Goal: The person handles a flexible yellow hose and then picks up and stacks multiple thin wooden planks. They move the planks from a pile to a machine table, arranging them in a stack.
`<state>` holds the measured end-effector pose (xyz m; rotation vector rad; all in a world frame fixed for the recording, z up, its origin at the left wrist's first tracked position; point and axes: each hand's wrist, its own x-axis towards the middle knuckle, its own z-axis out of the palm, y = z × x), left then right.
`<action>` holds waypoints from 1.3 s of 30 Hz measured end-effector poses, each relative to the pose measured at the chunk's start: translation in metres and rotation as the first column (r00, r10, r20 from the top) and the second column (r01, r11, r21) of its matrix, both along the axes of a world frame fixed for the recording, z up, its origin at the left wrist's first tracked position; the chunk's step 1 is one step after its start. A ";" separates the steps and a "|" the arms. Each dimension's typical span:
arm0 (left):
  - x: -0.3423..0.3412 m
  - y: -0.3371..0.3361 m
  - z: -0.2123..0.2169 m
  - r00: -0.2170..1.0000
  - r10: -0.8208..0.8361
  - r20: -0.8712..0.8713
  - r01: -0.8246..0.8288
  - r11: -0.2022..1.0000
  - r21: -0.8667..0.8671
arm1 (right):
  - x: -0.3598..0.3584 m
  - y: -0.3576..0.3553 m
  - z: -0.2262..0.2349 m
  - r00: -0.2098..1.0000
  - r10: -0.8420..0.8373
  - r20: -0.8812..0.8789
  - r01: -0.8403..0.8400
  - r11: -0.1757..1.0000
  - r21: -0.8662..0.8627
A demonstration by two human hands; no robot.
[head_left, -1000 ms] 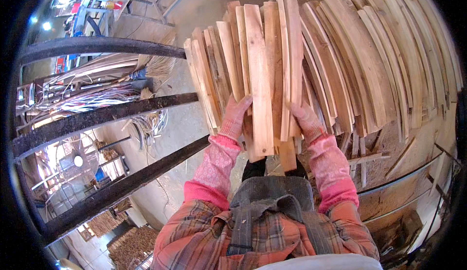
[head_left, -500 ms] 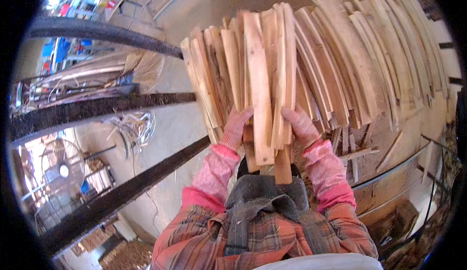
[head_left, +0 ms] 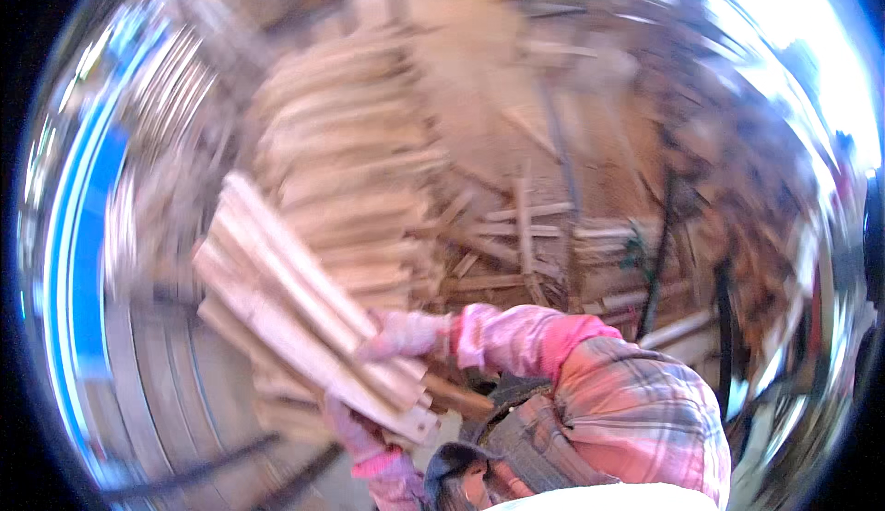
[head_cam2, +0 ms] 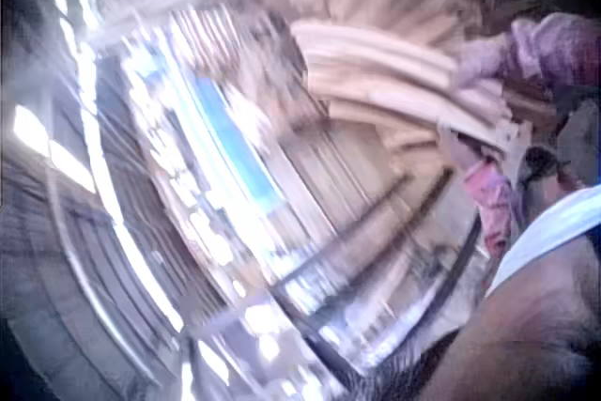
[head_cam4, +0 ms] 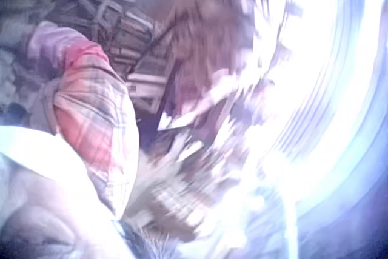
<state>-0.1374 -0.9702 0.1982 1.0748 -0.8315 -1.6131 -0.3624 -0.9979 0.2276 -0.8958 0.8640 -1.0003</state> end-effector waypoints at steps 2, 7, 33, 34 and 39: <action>-0.019 -0.011 0.029 0.999 0.016 -0.027 -0.018 0.998 -0.058 | -0.016 -0.002 0.029 0.986 -0.065 -0.152 0.051 0.994 -0.095; -0.082 -0.046 0.159 0.958 -0.288 -0.006 0.280 0.937 -0.207 | -0.092 0.055 0.175 0.864 -0.462 -0.199 0.401 0.872 -0.282; -0.639 0.082 0.536 0.123 -0.337 0.933 0.829 -0.482 -0.283 | -0.453 0.371 0.453 -0.197 -0.805 -0.560 0.789 0.209 -0.577; -0.631 0.082 0.530 0.162 -0.309 0.937 0.849 -0.441 -0.292 | -0.451 0.368 0.449 -0.222 -0.770 -0.598 0.769 0.239 -0.593; -0.567 0.095 0.527 0.196 -0.342 0.919 0.805 -0.479 -0.350 | -0.471 0.409 0.419 0.211 -0.936 -0.281 0.878 0.308 -0.365</action>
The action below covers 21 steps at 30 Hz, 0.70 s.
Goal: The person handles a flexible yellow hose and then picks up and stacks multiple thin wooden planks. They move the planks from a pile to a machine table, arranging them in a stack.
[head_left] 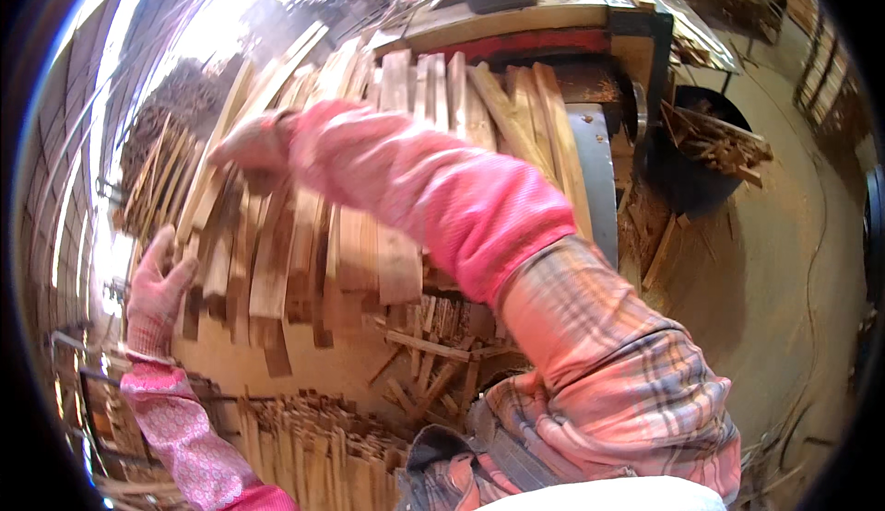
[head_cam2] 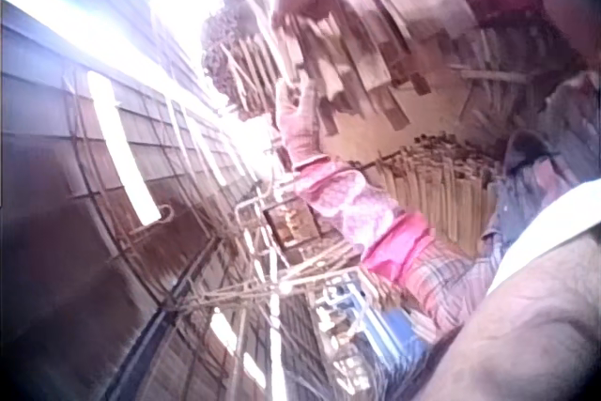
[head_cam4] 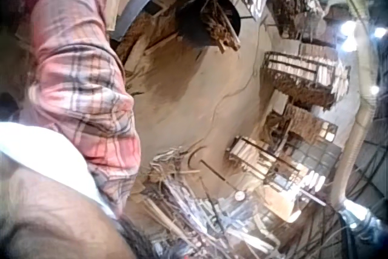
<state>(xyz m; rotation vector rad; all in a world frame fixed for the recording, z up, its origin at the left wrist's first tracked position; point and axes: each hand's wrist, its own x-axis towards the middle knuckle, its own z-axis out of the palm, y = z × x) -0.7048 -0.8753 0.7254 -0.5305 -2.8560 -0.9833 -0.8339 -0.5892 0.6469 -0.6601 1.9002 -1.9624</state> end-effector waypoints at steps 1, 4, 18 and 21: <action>0.014 -0.019 -0.001 0.997 -0.005 -0.071 0.006 1.000 0.007 | 0.007 -0.005 -0.010 0.995 0.094 0.032 -0.092 0.994 -0.051; 0.058 -0.025 -0.019 0.979 0.008 -0.205 -0.008 1.000 0.000 | 0.022 0.043 -0.032 0.977 0.184 0.104 -0.179 0.982 -0.055; 0.430 -0.213 -0.440 0.268 0.884 0.382 -0.930 0.134 0.342 | 0.303 -0.056 -0.138 0.884 0.468 0.002 -0.451 0.849 0.276; 0.481 -0.151 -0.574 -0.090 0.813 0.575 -0.994 -0.106 -0.005 | 0.331 -0.131 -0.219 0.874 0.347 0.339 -0.482 0.699 0.528</action>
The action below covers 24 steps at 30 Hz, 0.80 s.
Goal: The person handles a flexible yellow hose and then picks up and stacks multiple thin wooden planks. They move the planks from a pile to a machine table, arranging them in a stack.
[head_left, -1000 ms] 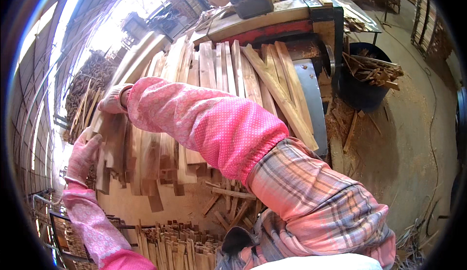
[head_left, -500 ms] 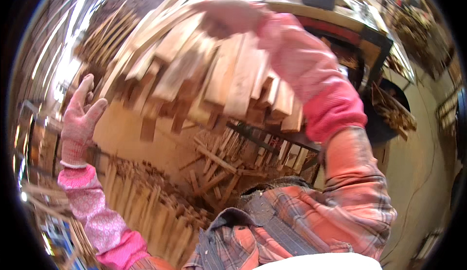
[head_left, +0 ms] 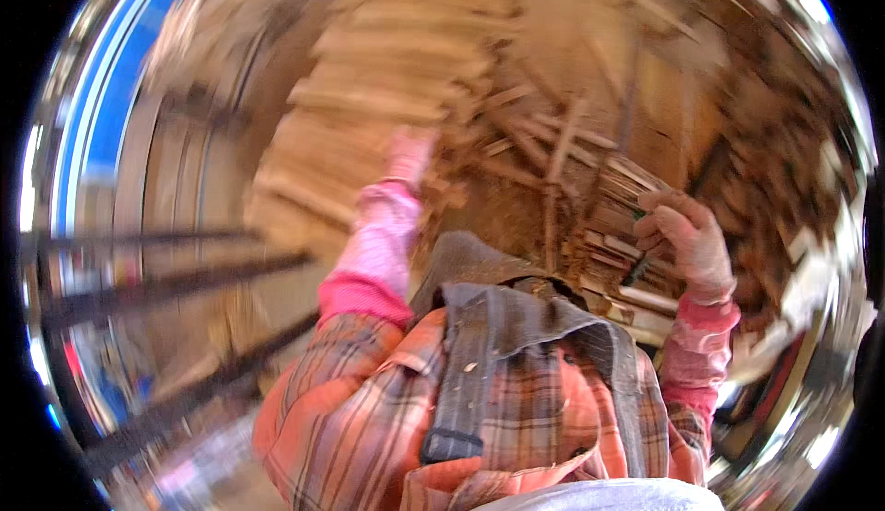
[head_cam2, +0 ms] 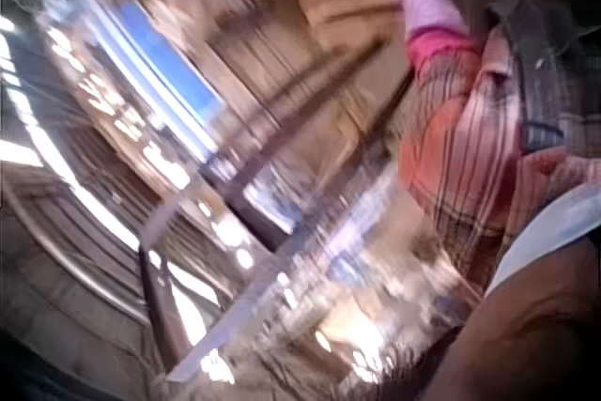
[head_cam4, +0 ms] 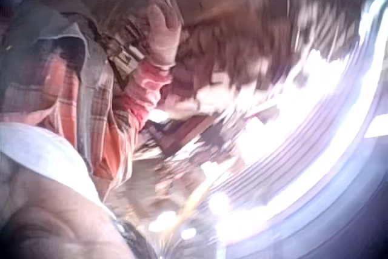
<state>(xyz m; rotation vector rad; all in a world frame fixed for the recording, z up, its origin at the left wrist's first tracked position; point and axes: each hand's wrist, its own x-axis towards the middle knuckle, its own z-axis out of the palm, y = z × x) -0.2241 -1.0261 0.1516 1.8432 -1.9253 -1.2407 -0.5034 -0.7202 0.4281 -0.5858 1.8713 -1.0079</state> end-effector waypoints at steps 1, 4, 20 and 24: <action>0.020 0.016 -0.050 0.996 0.056 0.073 -0.063 0.994 0.092 | 0.001 -0.019 -0.038 0.998 0.062 0.033 -0.063 0.997 0.046; 0.060 0.070 -0.068 0.930 0.241 0.277 -0.289 0.945 0.150 | 0.023 -0.053 -0.131 0.965 0.253 0.075 -0.263 0.936 0.233; 0.246 0.073 -0.250 0.046 0.981 0.187 -0.972 0.001 0.234 | 0.153 -0.273 -0.452 0.510 0.767 -0.390 -0.669 0.638 0.381; 0.238 0.092 -0.228 -0.057 0.979 -0.193 -0.896 0.035 0.442 | 0.160 -0.307 -0.438 0.443 0.824 -0.354 -0.689 0.565 0.454</action>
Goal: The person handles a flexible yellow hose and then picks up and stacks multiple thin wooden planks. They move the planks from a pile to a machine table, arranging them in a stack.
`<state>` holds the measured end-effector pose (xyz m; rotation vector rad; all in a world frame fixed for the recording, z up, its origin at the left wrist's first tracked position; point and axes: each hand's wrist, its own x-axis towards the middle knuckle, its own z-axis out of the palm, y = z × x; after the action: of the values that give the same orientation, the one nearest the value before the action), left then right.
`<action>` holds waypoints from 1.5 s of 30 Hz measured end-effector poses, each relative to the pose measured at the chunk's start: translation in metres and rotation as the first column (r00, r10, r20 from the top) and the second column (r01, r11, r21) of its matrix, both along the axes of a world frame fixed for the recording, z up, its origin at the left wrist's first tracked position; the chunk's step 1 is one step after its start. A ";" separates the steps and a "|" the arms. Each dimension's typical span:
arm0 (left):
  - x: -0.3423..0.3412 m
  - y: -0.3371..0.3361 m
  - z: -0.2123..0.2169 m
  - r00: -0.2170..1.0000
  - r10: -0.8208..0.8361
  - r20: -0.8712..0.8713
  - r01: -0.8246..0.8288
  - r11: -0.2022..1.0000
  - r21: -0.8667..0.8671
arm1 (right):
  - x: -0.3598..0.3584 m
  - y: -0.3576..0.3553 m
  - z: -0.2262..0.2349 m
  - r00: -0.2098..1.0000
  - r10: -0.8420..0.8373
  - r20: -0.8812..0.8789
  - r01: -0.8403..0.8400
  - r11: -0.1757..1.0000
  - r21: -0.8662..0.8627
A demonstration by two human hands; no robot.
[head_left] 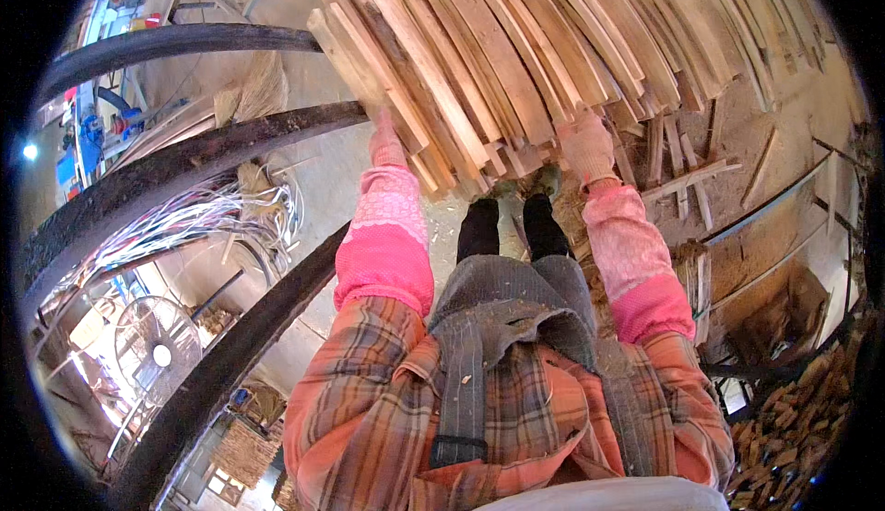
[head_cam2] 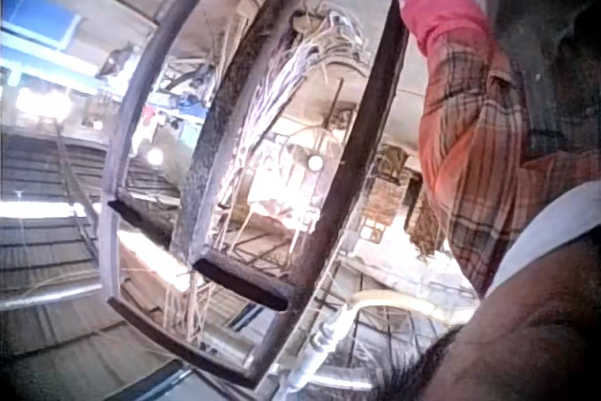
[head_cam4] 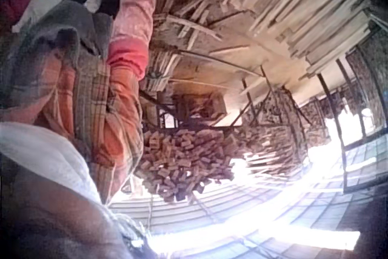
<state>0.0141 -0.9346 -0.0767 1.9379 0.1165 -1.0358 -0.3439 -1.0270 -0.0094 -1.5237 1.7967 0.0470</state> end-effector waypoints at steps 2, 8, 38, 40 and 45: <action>-0.018 -0.005 0.018 0.991 0.012 -0.134 -0.039 0.978 -0.203 | 0.000 -0.007 -0.015 0.995 -0.094 0.023 0.092 0.992 0.086; -0.009 -0.002 0.008 0.991 -0.033 0.130 0.020 0.995 0.097 | 0.028 -0.001 0.012 0.994 0.014 0.104 -0.036 0.976 0.214; -0.071 0.004 0.047 0.960 -0.006 -0.278 -0.129 0.877 -0.462 | 0.101 -0.026 0.066 0.932 0.189 0.310 -0.262 0.941 0.213; -0.077 0.004 0.030 0.995 -0.075 -0.060 0.052 0.948 -0.313 | 0.084 -0.038 0.055 0.797 -0.223 0.562 -0.135 0.840 0.526; -0.129 -0.035 0.088 0.948 -0.255 0.192 0.288 0.943 -0.168 | 0.047 -0.048 0.036 0.444 -0.575 0.687 -0.116 0.724 0.680</action>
<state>-0.1148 -0.9696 0.0111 1.8854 -0.3461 -1.0132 -0.2970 -1.0746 0.0265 -0.5035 0.9153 -0.2183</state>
